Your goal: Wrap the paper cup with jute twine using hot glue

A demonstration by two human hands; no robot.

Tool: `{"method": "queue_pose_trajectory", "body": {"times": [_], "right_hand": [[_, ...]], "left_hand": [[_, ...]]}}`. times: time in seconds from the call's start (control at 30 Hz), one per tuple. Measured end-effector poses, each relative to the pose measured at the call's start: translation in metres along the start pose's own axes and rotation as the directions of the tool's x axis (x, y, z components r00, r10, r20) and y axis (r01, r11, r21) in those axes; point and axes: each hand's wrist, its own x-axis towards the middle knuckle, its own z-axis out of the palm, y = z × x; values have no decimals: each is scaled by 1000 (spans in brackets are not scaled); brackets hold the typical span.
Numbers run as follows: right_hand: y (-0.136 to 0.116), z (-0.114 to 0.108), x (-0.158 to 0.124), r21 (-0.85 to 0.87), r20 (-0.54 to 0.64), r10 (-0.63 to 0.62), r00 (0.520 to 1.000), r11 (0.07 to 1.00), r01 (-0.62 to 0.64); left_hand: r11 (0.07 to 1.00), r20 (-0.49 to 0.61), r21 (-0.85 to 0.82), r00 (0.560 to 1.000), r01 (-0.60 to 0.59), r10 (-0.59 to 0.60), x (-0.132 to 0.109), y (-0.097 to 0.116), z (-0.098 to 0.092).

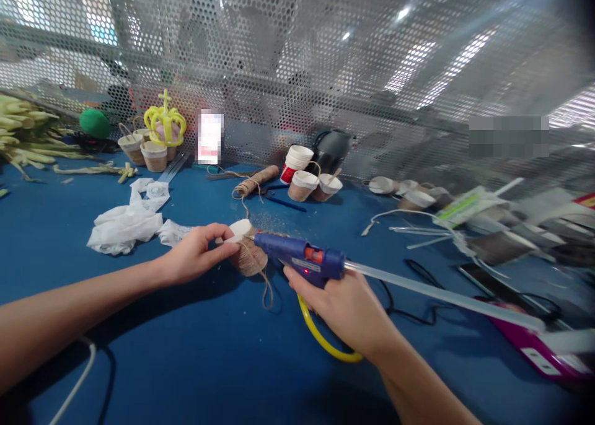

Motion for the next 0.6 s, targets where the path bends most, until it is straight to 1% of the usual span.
{"method": "queue_pose_trajectory", "body": {"times": [0.1,0.17,0.27,0.4,0.43,0.5,0.6], "right_hand": [[-2,2,2,-32,-33,62,998,997,-63],[-3,2,3,-47,-24,40,999,998,-41],[-3,-1,3,-84,31,-20,999,996,23],[-6,-7,4,-123,73,14,997,992,-4],[-7,-7,4,-105,69,35,997,994,-28],[-11,-8,5,-25,43,139,989,990,-138],[-18,-7,7,111,28,333,942,936,-335]], "left_hand": [[1000,2,-1,1000,3,-3,1,0,0],[1000,8,-15,1000,3,-3,1,0,0],[999,11,-32,1000,4,-4,1,0,0],[1000,8,-28,1000,9,-9,1,1,0],[1000,6,-28,1000,8,-8,1,1,0],[1000,0,-30,1000,5,-5,0,1,0],[1000,-8,-26,1000,1,-1,0,2,0]]}}
